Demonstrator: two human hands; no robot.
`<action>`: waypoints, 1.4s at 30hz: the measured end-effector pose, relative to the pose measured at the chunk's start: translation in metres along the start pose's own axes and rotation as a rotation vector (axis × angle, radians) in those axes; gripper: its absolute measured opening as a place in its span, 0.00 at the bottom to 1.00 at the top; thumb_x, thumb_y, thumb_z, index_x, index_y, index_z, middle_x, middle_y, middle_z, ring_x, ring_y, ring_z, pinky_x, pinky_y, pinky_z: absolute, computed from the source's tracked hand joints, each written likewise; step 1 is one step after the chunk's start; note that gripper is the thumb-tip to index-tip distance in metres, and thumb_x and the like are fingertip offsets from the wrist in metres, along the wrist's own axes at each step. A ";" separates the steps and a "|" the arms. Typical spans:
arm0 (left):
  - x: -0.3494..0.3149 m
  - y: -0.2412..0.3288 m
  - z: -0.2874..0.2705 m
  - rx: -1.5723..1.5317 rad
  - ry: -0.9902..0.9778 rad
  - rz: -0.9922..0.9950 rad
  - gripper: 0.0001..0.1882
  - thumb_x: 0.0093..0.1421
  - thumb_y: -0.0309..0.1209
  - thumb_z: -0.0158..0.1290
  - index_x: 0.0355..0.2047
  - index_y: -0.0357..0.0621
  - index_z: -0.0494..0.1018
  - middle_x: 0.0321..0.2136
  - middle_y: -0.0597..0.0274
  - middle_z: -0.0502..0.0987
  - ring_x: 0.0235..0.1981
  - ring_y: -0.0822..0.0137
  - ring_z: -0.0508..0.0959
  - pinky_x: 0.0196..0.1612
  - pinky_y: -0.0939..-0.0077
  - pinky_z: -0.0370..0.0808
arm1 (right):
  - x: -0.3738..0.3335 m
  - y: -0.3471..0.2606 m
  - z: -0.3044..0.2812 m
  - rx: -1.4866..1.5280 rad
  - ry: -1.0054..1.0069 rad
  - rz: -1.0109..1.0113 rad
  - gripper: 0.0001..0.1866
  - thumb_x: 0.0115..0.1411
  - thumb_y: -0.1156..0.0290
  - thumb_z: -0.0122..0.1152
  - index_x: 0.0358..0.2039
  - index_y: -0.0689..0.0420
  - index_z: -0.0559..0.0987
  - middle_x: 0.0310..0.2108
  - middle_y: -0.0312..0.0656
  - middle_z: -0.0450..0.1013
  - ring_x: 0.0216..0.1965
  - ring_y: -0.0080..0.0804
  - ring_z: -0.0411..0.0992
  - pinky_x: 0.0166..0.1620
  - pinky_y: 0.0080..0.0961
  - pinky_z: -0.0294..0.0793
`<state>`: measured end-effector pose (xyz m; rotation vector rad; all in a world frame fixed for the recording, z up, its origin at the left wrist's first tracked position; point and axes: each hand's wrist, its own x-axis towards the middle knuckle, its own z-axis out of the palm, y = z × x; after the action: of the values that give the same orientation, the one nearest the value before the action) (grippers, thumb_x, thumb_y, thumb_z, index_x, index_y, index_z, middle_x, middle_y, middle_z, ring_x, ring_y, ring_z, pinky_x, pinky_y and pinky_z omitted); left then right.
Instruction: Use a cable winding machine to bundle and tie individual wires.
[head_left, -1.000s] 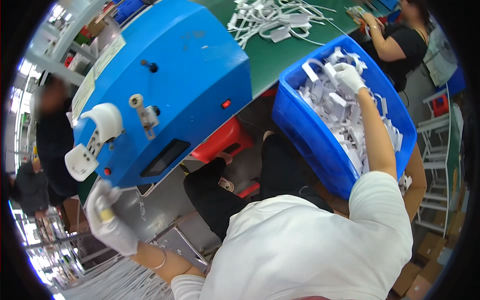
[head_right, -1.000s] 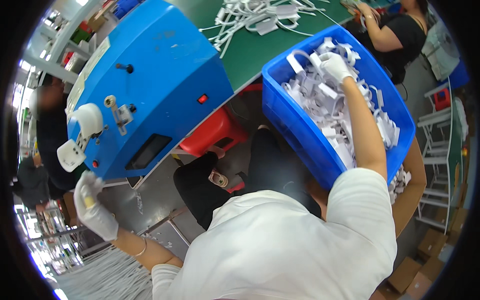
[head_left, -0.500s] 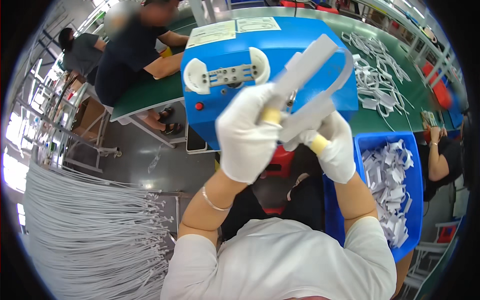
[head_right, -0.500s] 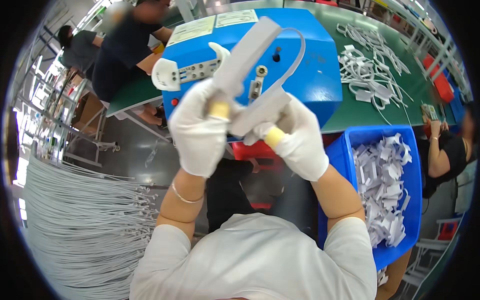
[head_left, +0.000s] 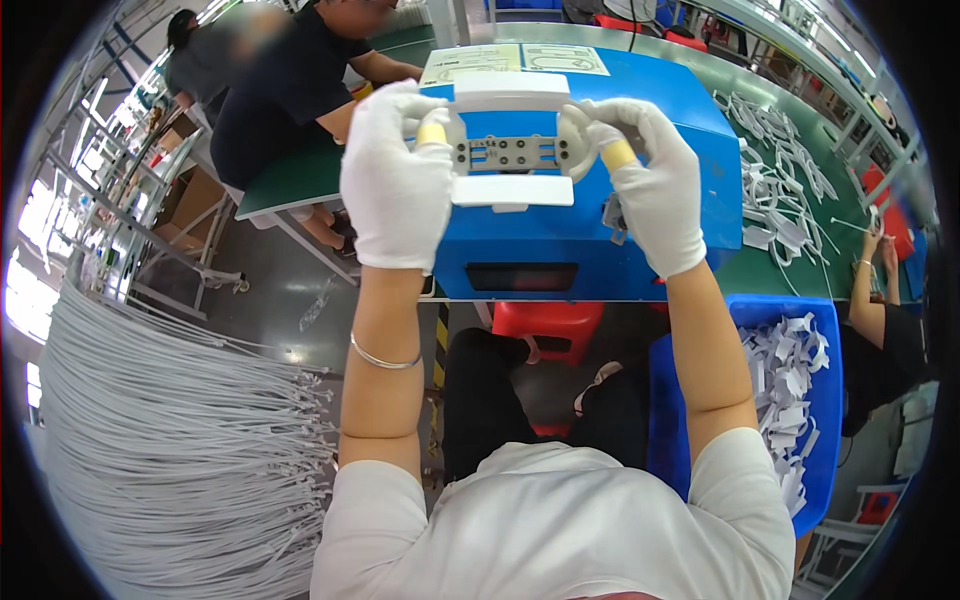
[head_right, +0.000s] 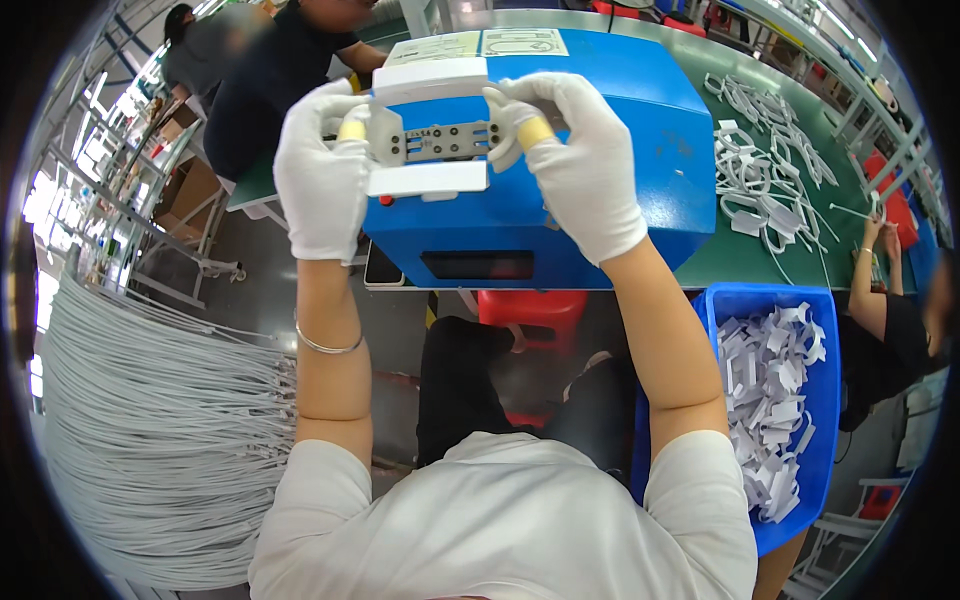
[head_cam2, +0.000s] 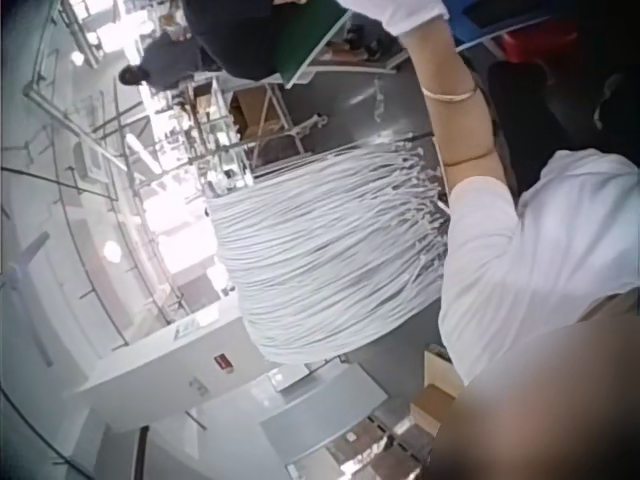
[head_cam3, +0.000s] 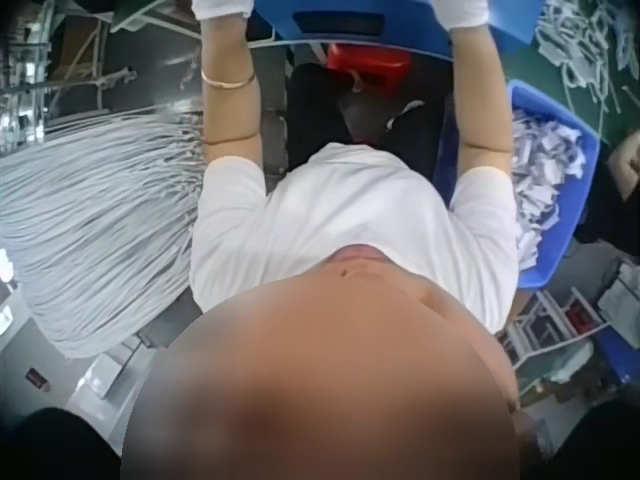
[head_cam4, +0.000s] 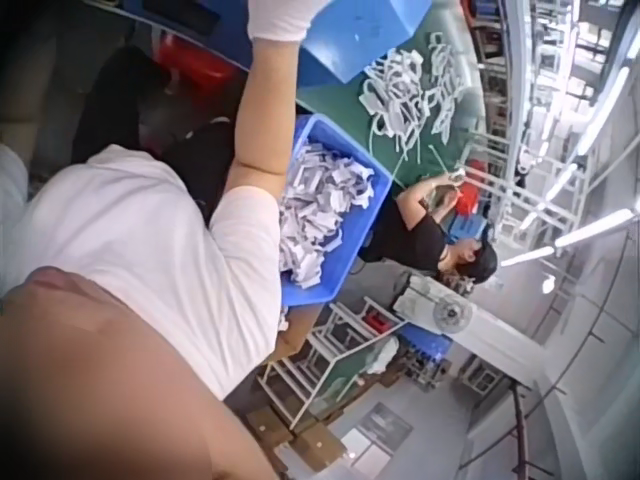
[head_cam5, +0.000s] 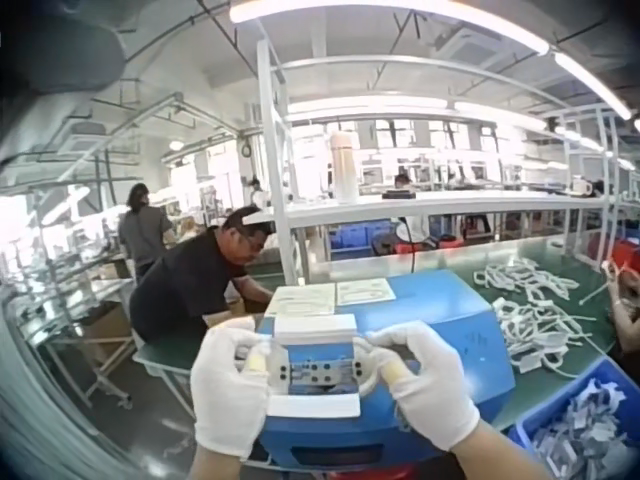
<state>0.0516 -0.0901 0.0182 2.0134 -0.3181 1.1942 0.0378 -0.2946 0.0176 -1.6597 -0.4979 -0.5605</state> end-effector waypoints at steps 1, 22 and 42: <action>-0.004 -0.003 0.000 -0.030 0.004 -0.012 0.06 0.57 0.26 0.56 0.34 0.39 0.74 0.38 0.55 0.77 0.35 0.60 0.79 0.40 0.72 0.75 | -0.001 0.000 0.001 -0.015 0.001 0.037 0.11 0.63 0.68 0.56 0.42 0.60 0.75 0.32 0.37 0.74 0.18 0.13 0.67 0.14 0.11 0.63; -0.066 -0.165 -0.194 1.567 -1.228 -0.534 0.14 0.55 0.33 0.50 0.40 0.46 0.80 0.40 0.53 0.80 0.44 0.56 0.80 0.44 0.61 0.75 | -0.170 0.076 -0.040 -0.413 -0.037 0.203 0.10 0.64 0.78 0.49 0.44 0.65 0.75 0.47 0.44 0.71 0.50 0.32 0.69 0.57 0.25 0.64; -0.157 -0.026 -0.064 -0.511 -1.368 -1.030 0.10 0.61 0.31 0.49 0.34 0.37 0.76 0.29 0.59 0.79 0.21 0.74 0.75 0.26 0.82 0.73 | -0.203 0.037 0.030 0.284 -0.124 0.504 0.24 0.68 0.60 0.43 0.54 0.69 0.69 0.46 0.53 0.74 0.47 0.40 0.73 0.54 0.35 0.69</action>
<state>-0.0585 -0.0516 -0.1070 1.7627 -0.1296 -0.8888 -0.0972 -0.2735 -0.1398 -1.4759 -0.2180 -0.0134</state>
